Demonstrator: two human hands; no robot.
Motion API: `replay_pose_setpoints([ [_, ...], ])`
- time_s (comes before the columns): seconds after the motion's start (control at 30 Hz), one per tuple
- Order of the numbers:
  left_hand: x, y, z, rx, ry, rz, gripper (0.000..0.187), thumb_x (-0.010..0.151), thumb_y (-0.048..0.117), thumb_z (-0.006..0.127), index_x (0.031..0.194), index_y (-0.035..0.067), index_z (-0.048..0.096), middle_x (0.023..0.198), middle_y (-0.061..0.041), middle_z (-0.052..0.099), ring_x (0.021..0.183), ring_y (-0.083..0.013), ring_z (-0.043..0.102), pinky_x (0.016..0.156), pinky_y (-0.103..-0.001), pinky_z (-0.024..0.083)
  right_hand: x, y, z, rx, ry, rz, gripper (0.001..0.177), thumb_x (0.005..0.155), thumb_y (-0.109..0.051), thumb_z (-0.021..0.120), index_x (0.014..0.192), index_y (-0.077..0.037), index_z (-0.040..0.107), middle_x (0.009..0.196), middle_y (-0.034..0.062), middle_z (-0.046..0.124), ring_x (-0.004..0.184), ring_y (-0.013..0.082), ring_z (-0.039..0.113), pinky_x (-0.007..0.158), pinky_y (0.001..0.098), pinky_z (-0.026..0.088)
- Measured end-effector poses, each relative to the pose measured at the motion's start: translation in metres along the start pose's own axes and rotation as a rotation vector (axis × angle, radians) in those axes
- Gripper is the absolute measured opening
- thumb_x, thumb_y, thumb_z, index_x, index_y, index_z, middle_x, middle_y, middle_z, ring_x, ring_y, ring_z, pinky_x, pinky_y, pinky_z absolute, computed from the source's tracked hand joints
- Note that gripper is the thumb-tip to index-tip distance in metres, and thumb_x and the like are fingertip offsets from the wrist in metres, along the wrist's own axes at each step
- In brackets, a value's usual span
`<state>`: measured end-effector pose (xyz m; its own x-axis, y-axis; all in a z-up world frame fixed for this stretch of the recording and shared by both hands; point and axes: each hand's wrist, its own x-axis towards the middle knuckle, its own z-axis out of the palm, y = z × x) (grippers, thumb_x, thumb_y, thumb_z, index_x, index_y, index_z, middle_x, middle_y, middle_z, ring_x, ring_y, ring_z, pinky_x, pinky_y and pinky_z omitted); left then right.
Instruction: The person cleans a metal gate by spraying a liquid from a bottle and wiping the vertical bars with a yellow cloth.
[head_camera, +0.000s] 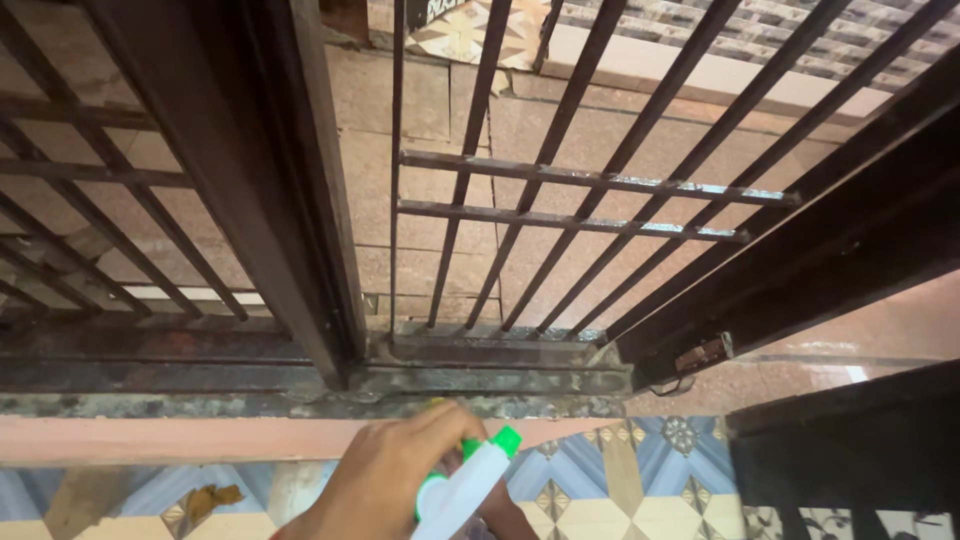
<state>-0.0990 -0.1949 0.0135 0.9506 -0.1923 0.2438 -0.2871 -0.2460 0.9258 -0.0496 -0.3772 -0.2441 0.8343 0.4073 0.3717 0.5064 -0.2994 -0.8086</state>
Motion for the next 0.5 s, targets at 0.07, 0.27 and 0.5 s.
replay_pose_setpoints([
  [0.07,-0.002,-0.016,0.004,0.056,-0.081,0.15,0.035,0.077,0.004,0.075,0.111,0.003,0.066,0.097,-0.01,0.07,0.09,-0.0168,0.072,0.074,-0.032,0.056,-0.037,0.037,-0.006,-0.012,0.001,0.144,0.047,0.082,0.009,0.055,0.126,-0.005,0.063,0.132,0.0172,0.066,0.123,0.0336,0.065,0.101,0.0402,0.053],
  [0.27,-0.016,-0.047,0.017,-0.033,0.214,-0.109,0.042,0.067,-0.006,0.062,0.108,0.001,0.064,0.085,-0.009,0.071,0.073,-0.016,0.074,0.066,-0.031,0.058,-0.096,0.084,-0.004,0.044,0.015,0.371,0.052,0.072,0.013,0.056,0.118,-0.008,0.064,0.122,0.0116,0.069,0.121,0.0311,0.067,0.103,0.0374,0.05],
  [0.5,-0.026,-0.087,0.039,-0.139,0.28,-0.076,0.037,0.069,-0.002,0.064,0.106,0.003,0.061,0.092,-0.008,0.067,0.08,-0.0157,0.073,0.07,-0.03,0.059,-0.084,0.067,0.001,0.011,-0.128,0.28,0.047,0.073,0.012,0.063,0.117,-0.007,0.063,0.121,0.0148,0.067,0.119,0.0358,0.064,0.1,0.0401,0.051],
])
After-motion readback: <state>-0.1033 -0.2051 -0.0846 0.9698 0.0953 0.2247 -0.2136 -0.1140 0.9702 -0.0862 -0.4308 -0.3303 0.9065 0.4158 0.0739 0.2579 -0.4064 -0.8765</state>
